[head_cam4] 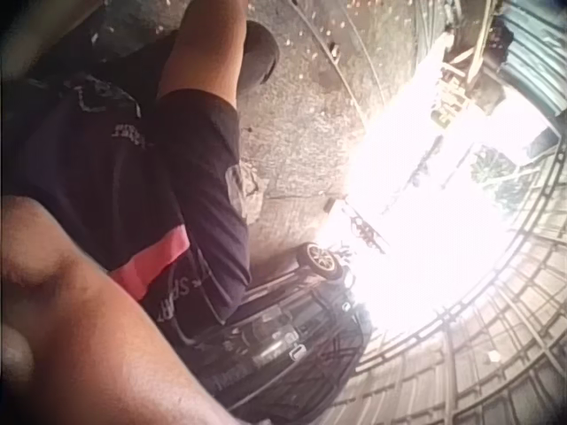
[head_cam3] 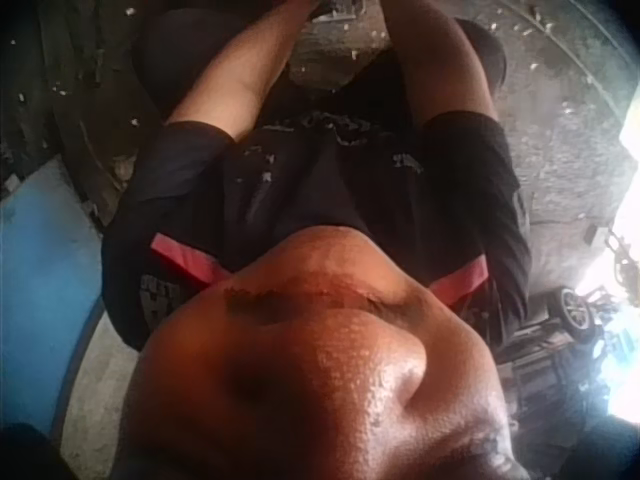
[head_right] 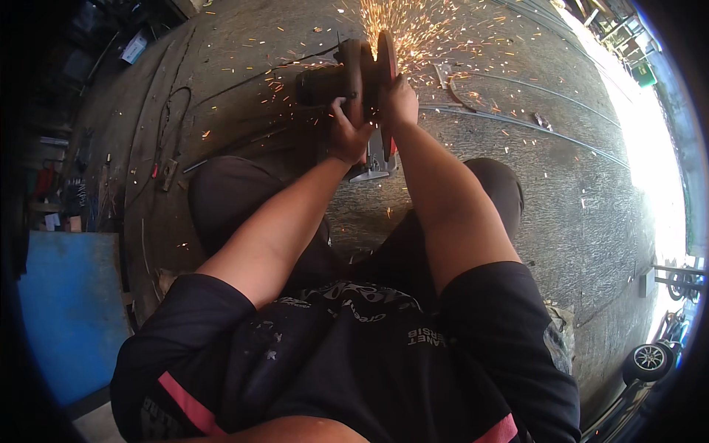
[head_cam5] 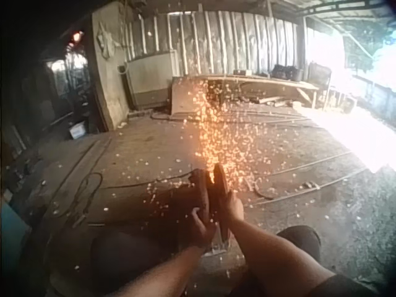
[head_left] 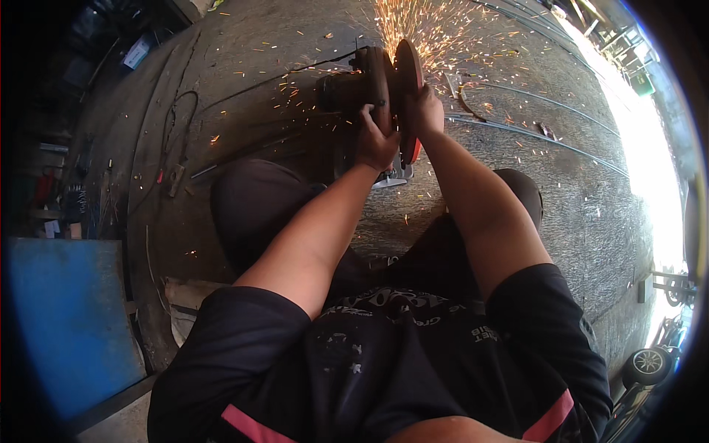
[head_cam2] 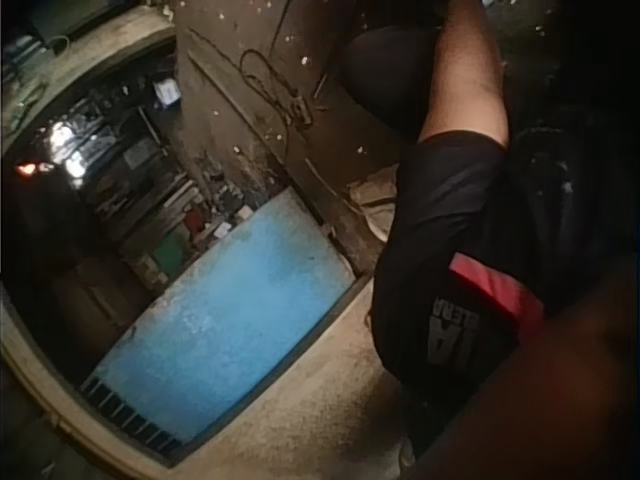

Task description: Use a chop saw to cut thin metal rods to a specific length.

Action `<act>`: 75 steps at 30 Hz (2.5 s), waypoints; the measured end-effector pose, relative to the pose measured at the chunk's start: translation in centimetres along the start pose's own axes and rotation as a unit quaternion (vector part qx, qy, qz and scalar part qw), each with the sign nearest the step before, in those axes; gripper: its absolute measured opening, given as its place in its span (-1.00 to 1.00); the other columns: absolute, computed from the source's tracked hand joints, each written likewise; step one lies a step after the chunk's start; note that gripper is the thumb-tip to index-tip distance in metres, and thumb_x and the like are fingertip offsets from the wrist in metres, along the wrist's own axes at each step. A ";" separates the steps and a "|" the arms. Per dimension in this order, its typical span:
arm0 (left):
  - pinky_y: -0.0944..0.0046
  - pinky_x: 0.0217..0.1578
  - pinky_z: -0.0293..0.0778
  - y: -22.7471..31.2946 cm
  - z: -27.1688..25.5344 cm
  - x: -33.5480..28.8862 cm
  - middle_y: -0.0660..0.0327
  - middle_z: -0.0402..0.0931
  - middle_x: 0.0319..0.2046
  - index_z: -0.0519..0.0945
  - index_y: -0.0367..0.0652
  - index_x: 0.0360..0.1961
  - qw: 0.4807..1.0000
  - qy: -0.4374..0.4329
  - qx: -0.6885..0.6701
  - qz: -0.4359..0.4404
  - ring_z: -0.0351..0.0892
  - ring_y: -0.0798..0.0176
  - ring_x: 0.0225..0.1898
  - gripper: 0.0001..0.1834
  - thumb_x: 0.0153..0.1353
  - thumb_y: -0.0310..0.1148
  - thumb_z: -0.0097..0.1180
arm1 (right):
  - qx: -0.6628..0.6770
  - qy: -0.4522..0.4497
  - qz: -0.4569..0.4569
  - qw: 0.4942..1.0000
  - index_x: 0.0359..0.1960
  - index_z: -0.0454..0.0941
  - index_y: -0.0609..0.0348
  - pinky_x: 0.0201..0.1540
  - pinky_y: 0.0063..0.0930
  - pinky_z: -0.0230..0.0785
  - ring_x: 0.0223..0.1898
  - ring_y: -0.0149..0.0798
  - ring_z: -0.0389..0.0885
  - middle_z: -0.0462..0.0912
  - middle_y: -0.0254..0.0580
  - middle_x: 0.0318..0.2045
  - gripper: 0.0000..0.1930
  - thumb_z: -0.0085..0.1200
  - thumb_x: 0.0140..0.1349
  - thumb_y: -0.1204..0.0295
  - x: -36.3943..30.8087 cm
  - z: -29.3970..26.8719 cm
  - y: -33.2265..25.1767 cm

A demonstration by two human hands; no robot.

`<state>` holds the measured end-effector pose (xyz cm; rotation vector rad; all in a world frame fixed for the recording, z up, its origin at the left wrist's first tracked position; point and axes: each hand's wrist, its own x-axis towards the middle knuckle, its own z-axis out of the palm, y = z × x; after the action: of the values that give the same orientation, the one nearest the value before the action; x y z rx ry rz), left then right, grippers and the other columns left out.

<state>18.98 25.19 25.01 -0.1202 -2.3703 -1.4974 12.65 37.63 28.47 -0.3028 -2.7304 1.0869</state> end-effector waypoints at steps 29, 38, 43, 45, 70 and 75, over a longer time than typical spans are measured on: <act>0.05 0.04 0.36 0.4 1.0 0.3 -0.18 0.38 -0.04 0.12 -0.19 0.15 0.993 0.062 -0.035 -0.093 0.46 -0.19 -0.01 -0.17 -0.23 -0.43 0.22 | 0.058 0.045 0.048 0.996 -0.05 0.44 0.23 -0.03 -0.05 0.37 -0.10 0.19 0.54 0.60 0.20 -0.21 -0.58 -0.01 0.15 0.20 -1.4 0.6 -0.3; 0.11 0.05 0.36 7.0 -1.8 16.2 -0.21 0.34 -0.02 0.12 -0.45 0.08 0.947 -0.001 -0.190 -0.260 0.43 -0.08 -0.01 -0.07 -0.42 -0.52 0.31 | 0.115 0.171 -0.060 0.977 -0.07 0.53 0.23 0.01 -0.16 0.37 -0.07 0.10 0.55 0.60 0.10 -0.15 -0.63 -0.03 0.14 0.29 3.4 -3.9 -4.9; 0.11 -0.56 0.54 8.7 -1.5 27.0 0.09 0.47 -0.50 0.43 -0.28 -0.30 0.917 -0.072 -0.281 -0.274 0.51 0.11 -0.61 -0.65 -0.08 -0.37 0.28 | 0.075 0.176 -0.108 0.976 -0.02 0.55 0.05 -0.01 -0.16 0.39 -0.10 0.09 0.57 0.61 0.12 -0.19 -0.62 -0.03 0.14 0.25 5.9 -5.5 -6.4; 0.03 -0.33 0.54 9.2 -1.4 30.7 0.02 0.52 -0.42 0.51 -0.32 -0.39 0.914 -0.075 -0.286 -0.278 0.54 0.09 -0.47 -0.76 -0.08 -0.43 0.26 | 0.050 0.159 -0.101 0.981 -0.04 0.57 0.03 -0.03 -0.16 0.40 -0.11 0.10 0.58 0.62 0.11 -0.21 -0.63 -0.02 0.13 0.22 8.1 -6.3 -7.2; 0.02 0.05 0.38 -11.6 1.0 4.4 -0.19 0.46 -0.02 0.57 -0.34 -0.14 0.874 -0.126 0.133 -0.450 0.45 -0.17 0.05 -0.52 0.16 -0.10 -0.06 | -0.223 -0.210 -0.282 0.909 -0.29 0.63 0.08 -0.17 -0.17 0.50 -0.22 0.03 0.63 0.64 0.02 -0.28 -0.70 0.00 0.12 0.16 -0.6 -3.6 -8.4; 0.04 0.02 0.39 -18.7 3.4 -4.6 -0.09 0.51 -0.06 0.58 -0.25 -0.10 0.854 -0.322 0.223 -0.343 0.48 -0.11 0.01 -0.51 0.21 -0.02 -0.04 | -0.356 -0.637 -0.162 0.664 -0.19 0.62 0.21 -0.08 -0.17 0.47 -0.19 0.02 0.63 0.63 0.12 -0.20 -0.59 0.01 0.16 0.11 -5.4 6.3 -0.4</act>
<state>17.86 20.38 6.05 0.4594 -3.5144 -1.2056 16.23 31.80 23.76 1.3617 -3.9590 -0.1679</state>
